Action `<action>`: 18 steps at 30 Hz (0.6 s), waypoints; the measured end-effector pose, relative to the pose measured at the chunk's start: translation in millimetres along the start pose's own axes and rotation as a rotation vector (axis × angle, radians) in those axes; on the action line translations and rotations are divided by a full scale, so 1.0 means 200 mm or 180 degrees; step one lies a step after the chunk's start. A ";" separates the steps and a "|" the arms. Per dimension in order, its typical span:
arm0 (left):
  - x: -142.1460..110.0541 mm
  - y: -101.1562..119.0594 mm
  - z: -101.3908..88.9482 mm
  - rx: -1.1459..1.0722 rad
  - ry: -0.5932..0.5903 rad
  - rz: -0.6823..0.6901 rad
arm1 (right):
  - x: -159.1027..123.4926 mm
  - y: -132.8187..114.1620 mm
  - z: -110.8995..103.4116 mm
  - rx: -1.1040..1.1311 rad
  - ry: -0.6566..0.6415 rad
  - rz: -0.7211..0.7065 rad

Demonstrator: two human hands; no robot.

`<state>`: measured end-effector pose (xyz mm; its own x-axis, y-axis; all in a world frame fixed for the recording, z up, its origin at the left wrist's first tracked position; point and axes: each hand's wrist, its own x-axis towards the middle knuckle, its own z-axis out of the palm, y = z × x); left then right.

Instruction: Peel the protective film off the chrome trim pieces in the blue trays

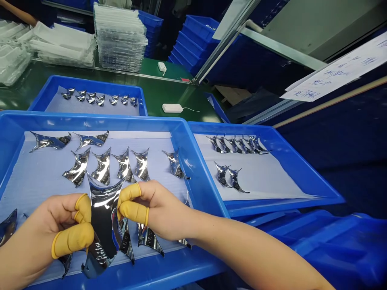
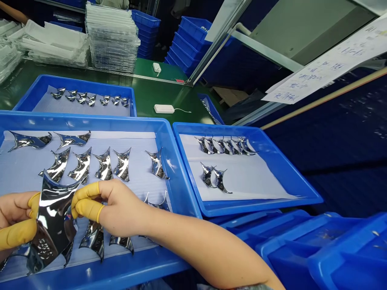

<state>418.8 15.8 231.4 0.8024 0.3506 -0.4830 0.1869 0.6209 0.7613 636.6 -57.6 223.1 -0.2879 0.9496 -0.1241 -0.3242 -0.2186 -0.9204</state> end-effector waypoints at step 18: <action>-0.02 -0.03 -0.02 0.0312 0.0214 0.0125 | 0.02 0.00 0.00 0.0665 -0.0024 0.0068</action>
<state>411.9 13.9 227.7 0.7710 0.4215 -0.4773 0.2133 0.5354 0.8172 634.8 -54.9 222.5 -0.3034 0.9426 -0.1393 -0.4974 -0.2813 -0.8206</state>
